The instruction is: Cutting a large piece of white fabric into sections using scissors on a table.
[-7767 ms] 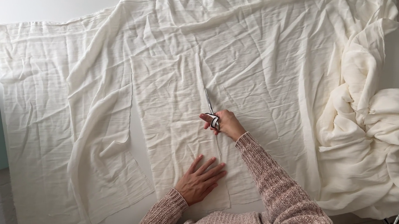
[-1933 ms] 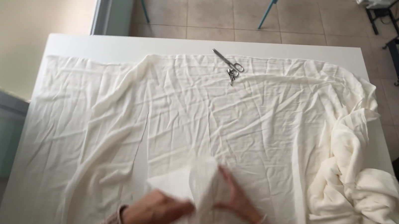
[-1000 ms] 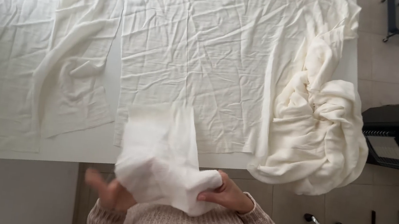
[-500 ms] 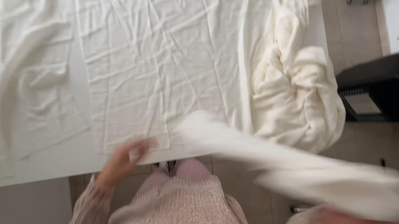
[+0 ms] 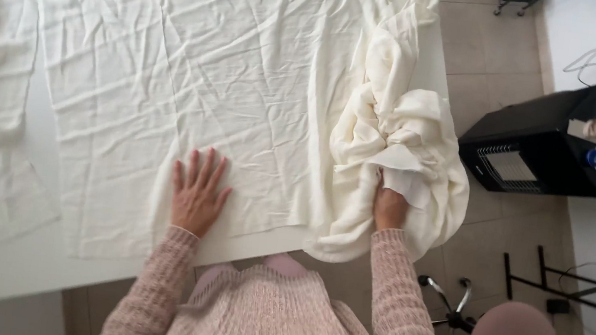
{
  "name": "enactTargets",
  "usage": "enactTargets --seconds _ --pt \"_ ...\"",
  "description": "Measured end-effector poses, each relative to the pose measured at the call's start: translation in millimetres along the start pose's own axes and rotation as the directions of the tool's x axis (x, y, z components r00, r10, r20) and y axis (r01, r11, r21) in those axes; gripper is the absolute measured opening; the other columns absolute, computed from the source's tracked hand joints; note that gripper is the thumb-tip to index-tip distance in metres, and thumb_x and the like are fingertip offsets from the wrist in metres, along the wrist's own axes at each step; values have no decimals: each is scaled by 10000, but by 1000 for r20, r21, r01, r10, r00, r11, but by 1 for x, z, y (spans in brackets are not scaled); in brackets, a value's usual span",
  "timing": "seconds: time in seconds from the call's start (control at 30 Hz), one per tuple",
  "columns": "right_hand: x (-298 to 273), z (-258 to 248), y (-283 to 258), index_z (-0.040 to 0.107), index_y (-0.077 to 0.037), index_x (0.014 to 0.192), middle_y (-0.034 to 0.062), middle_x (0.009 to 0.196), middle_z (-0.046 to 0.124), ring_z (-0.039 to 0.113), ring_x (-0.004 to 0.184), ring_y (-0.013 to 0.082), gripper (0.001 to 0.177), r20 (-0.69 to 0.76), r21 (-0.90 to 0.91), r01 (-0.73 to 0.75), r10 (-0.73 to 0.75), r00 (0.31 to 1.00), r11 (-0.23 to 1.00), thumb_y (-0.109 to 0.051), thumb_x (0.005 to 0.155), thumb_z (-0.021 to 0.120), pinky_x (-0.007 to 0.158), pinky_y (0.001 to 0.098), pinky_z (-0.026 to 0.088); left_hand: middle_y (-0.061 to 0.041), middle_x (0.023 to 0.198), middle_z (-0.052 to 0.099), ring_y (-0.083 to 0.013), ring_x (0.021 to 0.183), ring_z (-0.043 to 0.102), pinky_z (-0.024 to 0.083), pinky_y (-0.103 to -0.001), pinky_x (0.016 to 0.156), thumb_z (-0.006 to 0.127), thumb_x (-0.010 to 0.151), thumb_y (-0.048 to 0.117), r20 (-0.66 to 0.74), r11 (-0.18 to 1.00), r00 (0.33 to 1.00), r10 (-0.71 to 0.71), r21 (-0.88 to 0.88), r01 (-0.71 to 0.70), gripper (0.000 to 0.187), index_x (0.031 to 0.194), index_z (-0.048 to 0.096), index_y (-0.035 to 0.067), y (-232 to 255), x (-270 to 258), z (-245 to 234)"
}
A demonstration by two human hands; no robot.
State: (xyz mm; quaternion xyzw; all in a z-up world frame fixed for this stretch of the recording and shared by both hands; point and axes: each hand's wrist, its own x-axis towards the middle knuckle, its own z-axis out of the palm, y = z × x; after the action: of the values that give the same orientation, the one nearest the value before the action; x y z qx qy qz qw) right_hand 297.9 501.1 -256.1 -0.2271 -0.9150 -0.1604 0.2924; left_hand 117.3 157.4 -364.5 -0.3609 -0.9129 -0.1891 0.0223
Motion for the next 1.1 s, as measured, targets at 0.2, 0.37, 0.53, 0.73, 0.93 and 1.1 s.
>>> enactTargets --seconds 0.2,0.37,0.53,0.73,0.93,1.1 --pt "-83 105 46 757 -172 885 72 728 683 716 729 330 251 5 -73 -71 72 997 995 -381 976 653 682 490 606 16 1712 194 -299 1581 116 39 -572 1261 328 1023 562 -26 998 1000 -1 57 2 612 1591 314 333 -9 -16 4" --pt "-107 101 60 762 -105 996 132 938 716 707 942 329 206 -83 -19 6 -8 996 1000 -289 971 672 878 464 571 41 1717 160 -277 1583 94 14 -561 1268 301 1024 568 -13 996 999 -43 79 44 608 1591 289 349 -9 -30 1" --pt "-101 91 46 753 -17 1117 198 1152 732 682 1140 350 248 -163 67 74 -62 985 995 -209 977 682 1062 450 518 25 1702 206 -273 1578 110 12 -545 1267 330 1019 571 10 997 999 -34 73 33 619 1594 298 345 -15 -28 -3" --pt "-110 91 48 734 -8 1164 183 1178 725 666 1180 326 301 -115 -14 76 -77 990 997 -242 998 640 1113 452 494 35 1699 205 -264 1576 117 30 -528 1273 340 1017 559 0 995 1000 -10 100 10 613 1592 292 353 -20 -30 -5" --pt "-124 86 54 712 112 1076 313 1033 707 682 1028 465 214 86 305 -418 412 907 856 -83 990 687 906 531 554 4 1705 201 -297 1574 125 64 -555 1255 346 1013 556 -57 997 997 -50 57 53 634 1599 293 320 -18 -30 -20" --pt "-12 -28 43 674 34 1262 226 1191 684 663 1151 327 245 24 616 -523 649 760 589 -102 1059 678 1026 439 502 -91 1711 201 -399 1555 127 74 -659 1200 351 1040 495 -171 938 937 -306 116 327 645 1621 295 221 -59 -66 -34"
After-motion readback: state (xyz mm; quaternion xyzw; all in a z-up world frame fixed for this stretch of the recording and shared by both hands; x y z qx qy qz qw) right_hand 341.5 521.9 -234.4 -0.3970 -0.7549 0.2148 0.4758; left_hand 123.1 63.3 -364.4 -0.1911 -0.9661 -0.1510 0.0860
